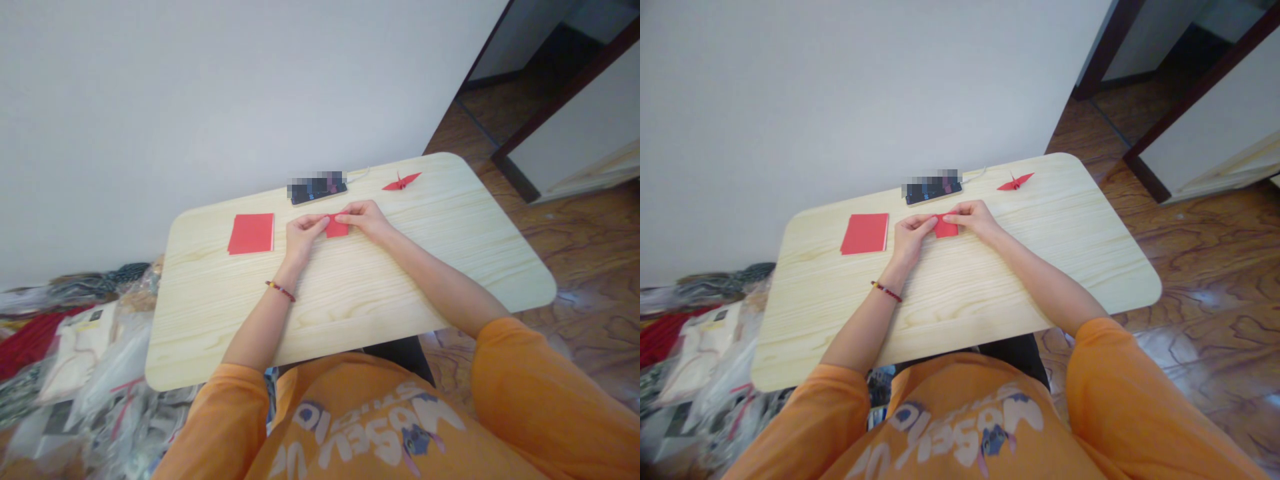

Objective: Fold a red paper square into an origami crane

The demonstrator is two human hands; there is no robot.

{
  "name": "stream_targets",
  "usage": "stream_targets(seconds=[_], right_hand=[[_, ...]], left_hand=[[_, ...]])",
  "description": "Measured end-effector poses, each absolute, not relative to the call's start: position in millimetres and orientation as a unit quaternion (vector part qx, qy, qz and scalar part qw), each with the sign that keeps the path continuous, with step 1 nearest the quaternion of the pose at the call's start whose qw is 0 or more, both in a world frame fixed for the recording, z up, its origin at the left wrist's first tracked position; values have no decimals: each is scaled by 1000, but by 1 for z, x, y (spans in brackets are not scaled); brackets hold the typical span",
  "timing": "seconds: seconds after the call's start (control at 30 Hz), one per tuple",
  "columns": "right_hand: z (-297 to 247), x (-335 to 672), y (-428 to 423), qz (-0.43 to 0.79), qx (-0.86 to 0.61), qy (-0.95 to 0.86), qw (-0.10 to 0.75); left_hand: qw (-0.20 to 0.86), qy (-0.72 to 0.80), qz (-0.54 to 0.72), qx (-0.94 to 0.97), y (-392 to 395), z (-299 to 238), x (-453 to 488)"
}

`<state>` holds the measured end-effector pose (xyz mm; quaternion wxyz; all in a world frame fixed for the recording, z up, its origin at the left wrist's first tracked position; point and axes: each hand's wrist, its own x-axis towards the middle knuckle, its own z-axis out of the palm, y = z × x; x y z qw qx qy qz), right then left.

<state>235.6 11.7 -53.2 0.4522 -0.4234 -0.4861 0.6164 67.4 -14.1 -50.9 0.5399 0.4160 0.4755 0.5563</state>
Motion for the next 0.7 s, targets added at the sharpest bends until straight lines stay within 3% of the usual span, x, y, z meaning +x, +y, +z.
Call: stream_targets(seconds=[0.7], right_hand=[[-50,235,11,613,-421,-490,456]], left_hand=[[536,471,556,426,-14,-50,68]])
